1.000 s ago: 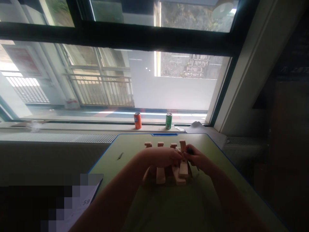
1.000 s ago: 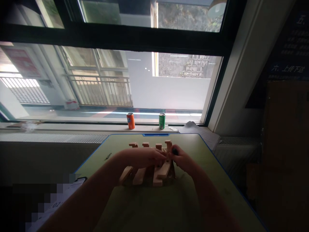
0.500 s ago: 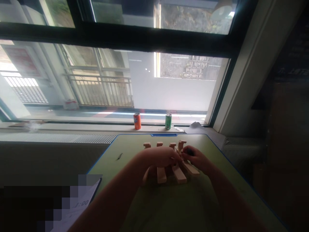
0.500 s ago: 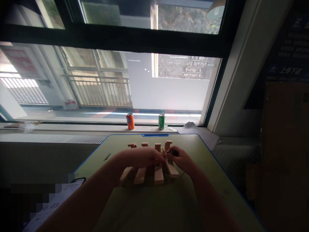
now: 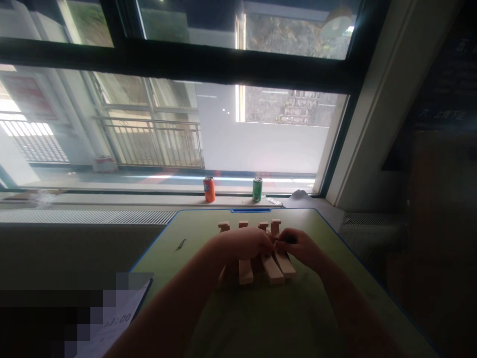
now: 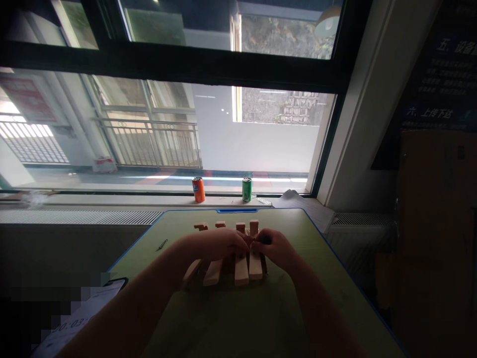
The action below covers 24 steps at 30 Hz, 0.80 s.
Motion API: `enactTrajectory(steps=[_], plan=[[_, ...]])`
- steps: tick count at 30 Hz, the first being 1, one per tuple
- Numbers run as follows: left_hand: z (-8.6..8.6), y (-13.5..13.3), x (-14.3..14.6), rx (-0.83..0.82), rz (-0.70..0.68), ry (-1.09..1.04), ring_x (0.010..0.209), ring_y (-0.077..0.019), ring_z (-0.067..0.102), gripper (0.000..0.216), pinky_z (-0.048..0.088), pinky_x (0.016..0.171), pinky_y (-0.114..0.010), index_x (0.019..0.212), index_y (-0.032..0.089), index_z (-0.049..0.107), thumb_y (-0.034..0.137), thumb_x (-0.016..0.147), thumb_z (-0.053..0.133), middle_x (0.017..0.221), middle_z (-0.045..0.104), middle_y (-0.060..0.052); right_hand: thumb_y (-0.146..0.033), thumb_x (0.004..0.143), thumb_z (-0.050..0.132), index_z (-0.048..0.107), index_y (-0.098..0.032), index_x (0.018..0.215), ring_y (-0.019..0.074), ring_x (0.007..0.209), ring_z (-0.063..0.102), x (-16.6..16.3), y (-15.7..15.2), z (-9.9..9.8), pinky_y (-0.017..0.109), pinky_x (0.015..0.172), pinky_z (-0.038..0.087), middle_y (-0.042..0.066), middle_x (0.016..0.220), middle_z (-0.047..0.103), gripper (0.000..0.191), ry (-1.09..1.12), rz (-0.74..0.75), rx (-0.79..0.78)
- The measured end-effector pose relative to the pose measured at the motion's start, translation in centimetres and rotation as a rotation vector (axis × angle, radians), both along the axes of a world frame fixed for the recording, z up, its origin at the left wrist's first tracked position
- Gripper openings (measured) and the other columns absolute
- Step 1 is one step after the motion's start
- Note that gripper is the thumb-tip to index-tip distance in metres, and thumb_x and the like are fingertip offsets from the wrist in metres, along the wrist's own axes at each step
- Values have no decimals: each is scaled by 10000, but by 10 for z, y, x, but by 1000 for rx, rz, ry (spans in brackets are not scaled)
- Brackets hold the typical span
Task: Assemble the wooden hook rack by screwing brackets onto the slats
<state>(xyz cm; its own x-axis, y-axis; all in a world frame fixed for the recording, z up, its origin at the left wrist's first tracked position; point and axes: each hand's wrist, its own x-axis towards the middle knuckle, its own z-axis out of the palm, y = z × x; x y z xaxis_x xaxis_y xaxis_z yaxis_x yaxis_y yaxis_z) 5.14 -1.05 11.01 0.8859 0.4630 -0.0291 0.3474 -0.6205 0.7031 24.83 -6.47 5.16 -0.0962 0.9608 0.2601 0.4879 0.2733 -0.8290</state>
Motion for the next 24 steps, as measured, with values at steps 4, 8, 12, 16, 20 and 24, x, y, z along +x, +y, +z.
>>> enactTrajectory(steps=[4, 8, 12, 16, 20, 24], plan=[[1, 1, -1, 174, -85, 101, 835, -179, 577, 291, 407, 807, -296, 943, 228, 667, 134, 728, 496, 938, 652, -32, -390, 677, 616, 609, -170, 746, 143, 649, 519, -1, 0, 0, 252, 579, 397, 8, 699, 603, 231, -5, 1, 5], [-1, 2, -1, 199, -96, 83, 821, -175, 581, 303, 417, 776, -283, 955, 232, 666, 132, 736, 481, 945, 654, -32, -393, 673, 618, 610, -169, 750, 145, 648, 519, -1, 1, -1, 255, 584, 397, 8, 693, 598, 237, 12, -11, 5], [-2, 4, -1, 184, -94, 50, 781, -177, 587, 284, 422, 730, -278, 956, 238, 668, 163, 745, 492, 924, 656, -41, -395, 668, 622, 609, -174, 743, 137, 627, 511, -1, 1, -2, 252, 575, 395, 2, 680, 591, 233, 44, -7, -4], [2, 3, -2, 161, -64, 83, 766, -175, 584, 292, 424, 701, -270, 994, 227, 651, 193, 769, 469, 905, 649, -51, -429, 706, 584, 614, -170, 756, 134, 632, 507, -1, -2, 4, 251, 586, 396, 13, 692, 591, 266, 42, 6, -17], [21, -6, -8, 142, -40, 46, 683, -155, 578, 248, 429, 649, -252, 942, 180, 670, 198, 750, 514, 826, 654, -60, -478, 740, 525, 610, -171, 747, 100, 516, 440, 1, -7, 11, 225, 473, 341, -11, 594, 517, 319, 94, -14, -73], [58, -23, -28, 153, -35, -97, 678, -140, 576, 230, 438, 640, -241, 910, 151, 671, 223, 786, 491, 816, 660, -65, -500, 725, 525, 570, -175, 655, 77, 428, 345, 3, -10, 14, 222, 405, 258, -44, 491, 396, 336, 150, -108, -49]])
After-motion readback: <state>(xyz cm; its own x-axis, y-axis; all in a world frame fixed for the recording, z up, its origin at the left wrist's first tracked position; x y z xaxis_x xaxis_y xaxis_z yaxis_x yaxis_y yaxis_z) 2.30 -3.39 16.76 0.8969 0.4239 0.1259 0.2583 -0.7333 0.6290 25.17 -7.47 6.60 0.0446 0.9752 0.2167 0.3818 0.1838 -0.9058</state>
